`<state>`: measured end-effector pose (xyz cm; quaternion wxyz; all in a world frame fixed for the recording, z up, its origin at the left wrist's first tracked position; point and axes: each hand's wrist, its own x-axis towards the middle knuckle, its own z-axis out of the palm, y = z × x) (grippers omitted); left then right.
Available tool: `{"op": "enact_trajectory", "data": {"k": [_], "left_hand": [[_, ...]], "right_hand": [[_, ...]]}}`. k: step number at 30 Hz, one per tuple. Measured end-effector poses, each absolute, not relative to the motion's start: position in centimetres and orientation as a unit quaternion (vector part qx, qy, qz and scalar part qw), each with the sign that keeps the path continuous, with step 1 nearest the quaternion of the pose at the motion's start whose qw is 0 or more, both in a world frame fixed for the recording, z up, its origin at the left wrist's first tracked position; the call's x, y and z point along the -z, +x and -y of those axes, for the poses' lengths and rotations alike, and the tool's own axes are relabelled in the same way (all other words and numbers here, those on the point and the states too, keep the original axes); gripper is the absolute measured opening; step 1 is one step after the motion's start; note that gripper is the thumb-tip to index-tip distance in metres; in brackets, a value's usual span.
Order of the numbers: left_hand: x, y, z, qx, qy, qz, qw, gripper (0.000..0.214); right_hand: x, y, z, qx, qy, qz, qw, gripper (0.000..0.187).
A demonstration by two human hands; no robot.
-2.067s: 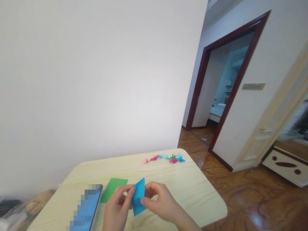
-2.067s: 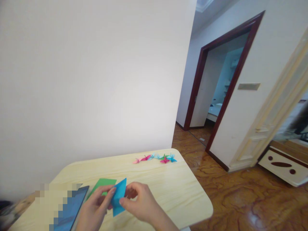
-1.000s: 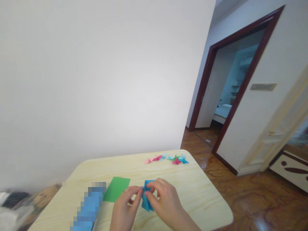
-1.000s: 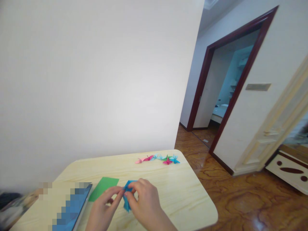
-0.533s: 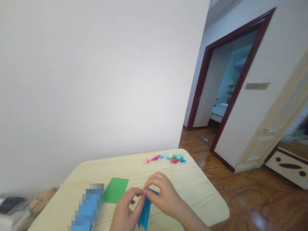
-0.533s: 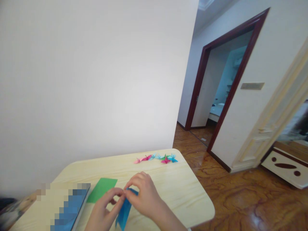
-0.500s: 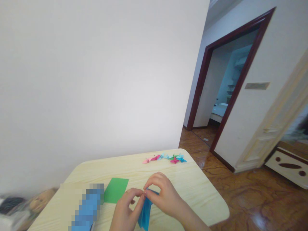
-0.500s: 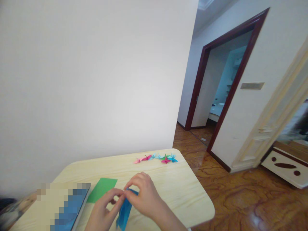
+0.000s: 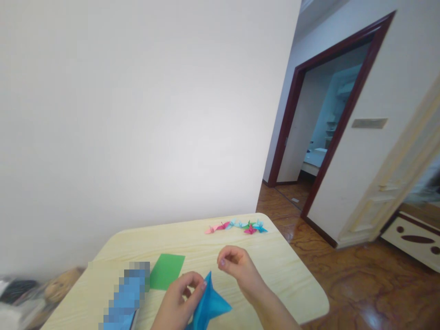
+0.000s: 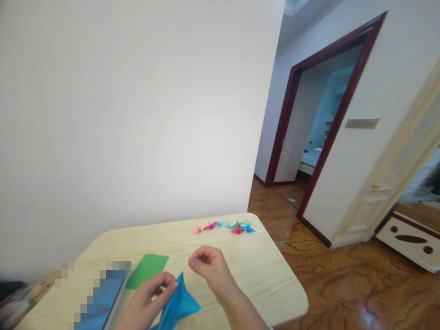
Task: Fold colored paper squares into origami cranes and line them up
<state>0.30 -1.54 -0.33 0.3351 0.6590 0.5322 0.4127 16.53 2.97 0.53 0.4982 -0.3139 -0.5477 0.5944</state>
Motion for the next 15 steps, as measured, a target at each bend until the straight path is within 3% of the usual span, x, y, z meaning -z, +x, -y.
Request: {"op": "enact_trajectory", "data": {"k": [7, 11, 15], "left_hand": [[0.1, 0.2, 1.7, -0.386, 0.647, -0.519, 0.403, 0.035], [0.3, 0.0, 1.4, -0.365, 0.642, -0.509, 0.442, 0.039], [0.7, 0.0, 1.3, -0.364, 0.638, -0.515, 0.441, 0.035]], "right_hand": [[-1.3, 17.9, -3.8, -0.594, -0.28, 0.683, 0.321, 0.021], [-1.4, 18.3, -4.1, -0.547, -0.296, 0.726, 0.294, 0.009], [-1.1, 18.3, -4.1, -0.54, -0.295, 0.738, 0.277, 0.009]]}}
